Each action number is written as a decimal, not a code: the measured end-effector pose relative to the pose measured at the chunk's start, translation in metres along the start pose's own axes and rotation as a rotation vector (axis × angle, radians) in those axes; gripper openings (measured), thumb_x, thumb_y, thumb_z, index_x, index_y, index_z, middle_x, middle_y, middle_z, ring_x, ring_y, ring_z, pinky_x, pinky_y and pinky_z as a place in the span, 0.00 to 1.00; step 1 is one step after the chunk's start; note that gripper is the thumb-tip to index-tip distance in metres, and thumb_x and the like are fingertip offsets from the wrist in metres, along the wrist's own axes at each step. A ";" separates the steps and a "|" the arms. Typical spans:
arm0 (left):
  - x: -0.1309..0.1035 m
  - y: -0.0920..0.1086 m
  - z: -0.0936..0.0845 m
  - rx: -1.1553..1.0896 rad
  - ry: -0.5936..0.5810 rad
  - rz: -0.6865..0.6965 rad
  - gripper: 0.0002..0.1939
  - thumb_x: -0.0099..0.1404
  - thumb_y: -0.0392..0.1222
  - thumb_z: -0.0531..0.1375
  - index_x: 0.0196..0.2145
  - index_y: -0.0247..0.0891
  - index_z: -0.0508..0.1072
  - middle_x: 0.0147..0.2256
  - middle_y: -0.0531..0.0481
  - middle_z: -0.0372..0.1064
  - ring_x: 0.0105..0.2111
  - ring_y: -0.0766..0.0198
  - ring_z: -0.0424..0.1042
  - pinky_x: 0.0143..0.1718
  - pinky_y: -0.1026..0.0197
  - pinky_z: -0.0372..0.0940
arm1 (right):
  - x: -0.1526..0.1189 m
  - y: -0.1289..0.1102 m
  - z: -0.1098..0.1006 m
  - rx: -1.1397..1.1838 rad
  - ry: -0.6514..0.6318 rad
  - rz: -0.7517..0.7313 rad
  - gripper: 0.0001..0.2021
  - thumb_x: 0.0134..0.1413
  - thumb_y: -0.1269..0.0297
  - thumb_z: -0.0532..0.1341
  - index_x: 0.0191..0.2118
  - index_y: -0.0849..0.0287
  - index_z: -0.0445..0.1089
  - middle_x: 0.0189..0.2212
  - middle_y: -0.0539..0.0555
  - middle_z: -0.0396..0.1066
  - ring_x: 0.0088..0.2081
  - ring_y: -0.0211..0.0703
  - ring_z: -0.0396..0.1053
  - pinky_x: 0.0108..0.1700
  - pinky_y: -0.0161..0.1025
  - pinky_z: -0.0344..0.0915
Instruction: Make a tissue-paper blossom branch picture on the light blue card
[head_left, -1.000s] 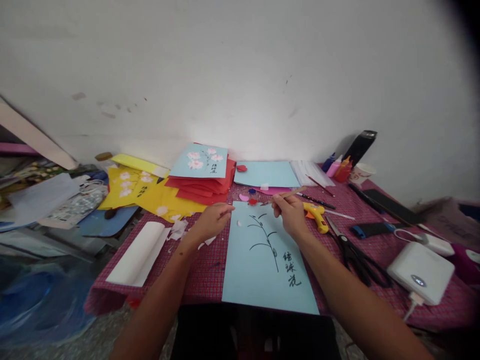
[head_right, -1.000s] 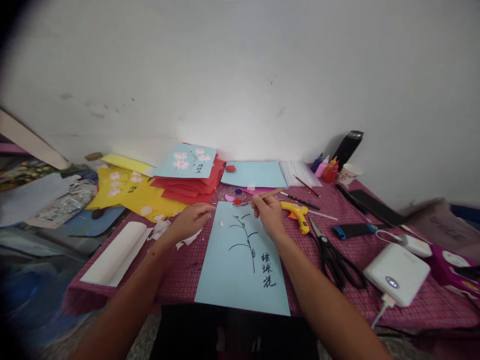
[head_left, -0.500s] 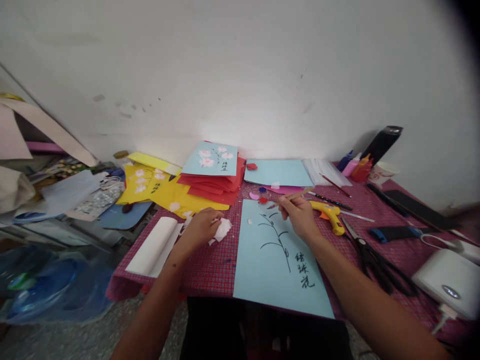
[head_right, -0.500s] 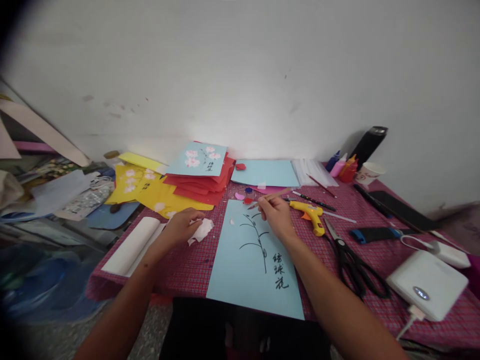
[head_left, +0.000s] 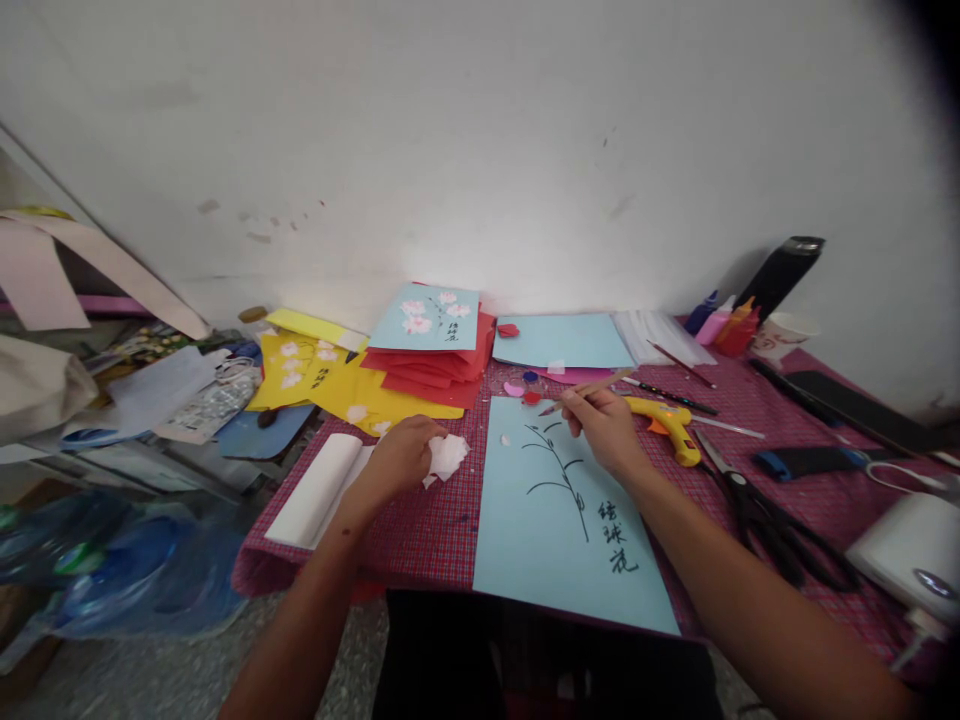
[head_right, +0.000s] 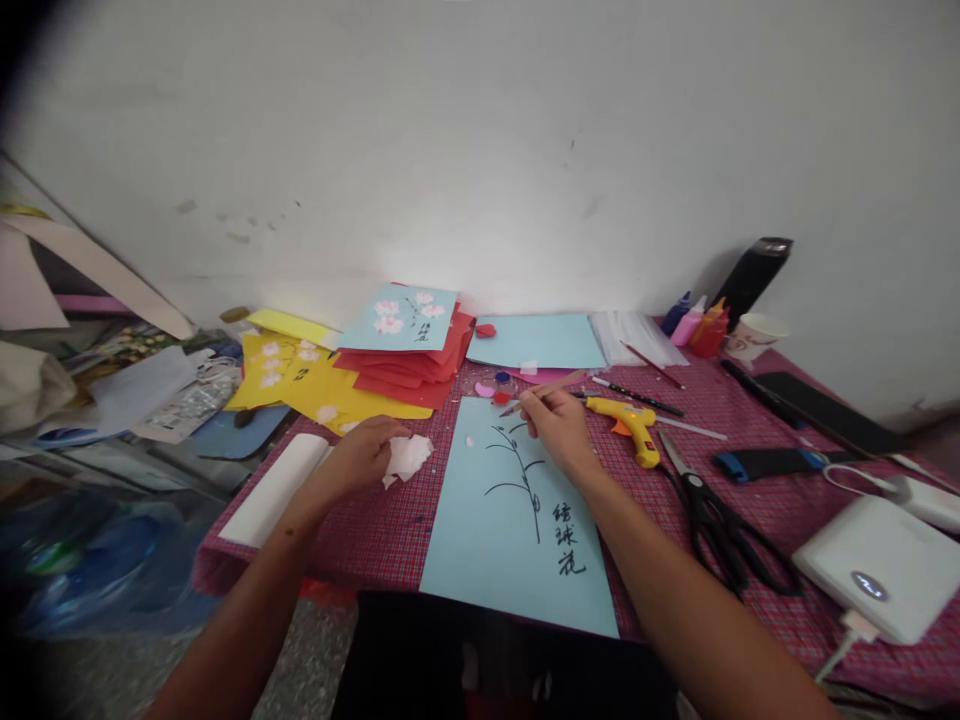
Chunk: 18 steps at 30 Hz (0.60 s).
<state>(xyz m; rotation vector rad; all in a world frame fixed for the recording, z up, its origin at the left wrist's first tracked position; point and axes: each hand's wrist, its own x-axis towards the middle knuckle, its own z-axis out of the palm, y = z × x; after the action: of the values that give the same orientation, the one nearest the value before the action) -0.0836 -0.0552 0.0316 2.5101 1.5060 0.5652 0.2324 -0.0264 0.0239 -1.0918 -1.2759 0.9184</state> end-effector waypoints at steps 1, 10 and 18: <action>-0.003 -0.002 -0.001 0.009 -0.009 0.008 0.20 0.59 0.29 0.50 0.43 0.38 0.76 0.43 0.45 0.74 0.46 0.56 0.70 0.52 0.52 0.63 | 0.000 -0.001 0.000 -0.009 -0.002 -0.004 0.13 0.55 0.55 0.62 0.26 0.59 0.67 0.18 0.47 0.64 0.18 0.34 0.58 0.21 0.34 0.54; -0.015 -0.008 0.006 0.018 -0.043 -0.013 0.19 0.60 0.35 0.55 0.49 0.38 0.73 0.49 0.43 0.72 0.51 0.53 0.69 0.56 0.49 0.60 | 0.001 0.000 -0.002 -0.024 -0.003 -0.023 0.14 0.56 0.55 0.61 0.25 0.57 0.67 0.17 0.47 0.63 0.18 0.35 0.58 0.21 0.35 0.54; -0.020 -0.006 -0.003 -0.019 0.015 -0.080 0.22 0.59 0.33 0.53 0.50 0.39 0.73 0.49 0.45 0.72 0.51 0.55 0.68 0.54 0.52 0.61 | 0.002 0.003 -0.002 -0.015 -0.002 -0.013 0.14 0.54 0.53 0.62 0.25 0.56 0.67 0.18 0.48 0.64 0.18 0.36 0.58 0.21 0.35 0.54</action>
<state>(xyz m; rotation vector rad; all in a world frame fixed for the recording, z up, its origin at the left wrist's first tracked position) -0.0985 -0.0699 0.0273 2.4245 1.5910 0.5840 0.2346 -0.0243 0.0220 -1.0933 -1.2919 0.9020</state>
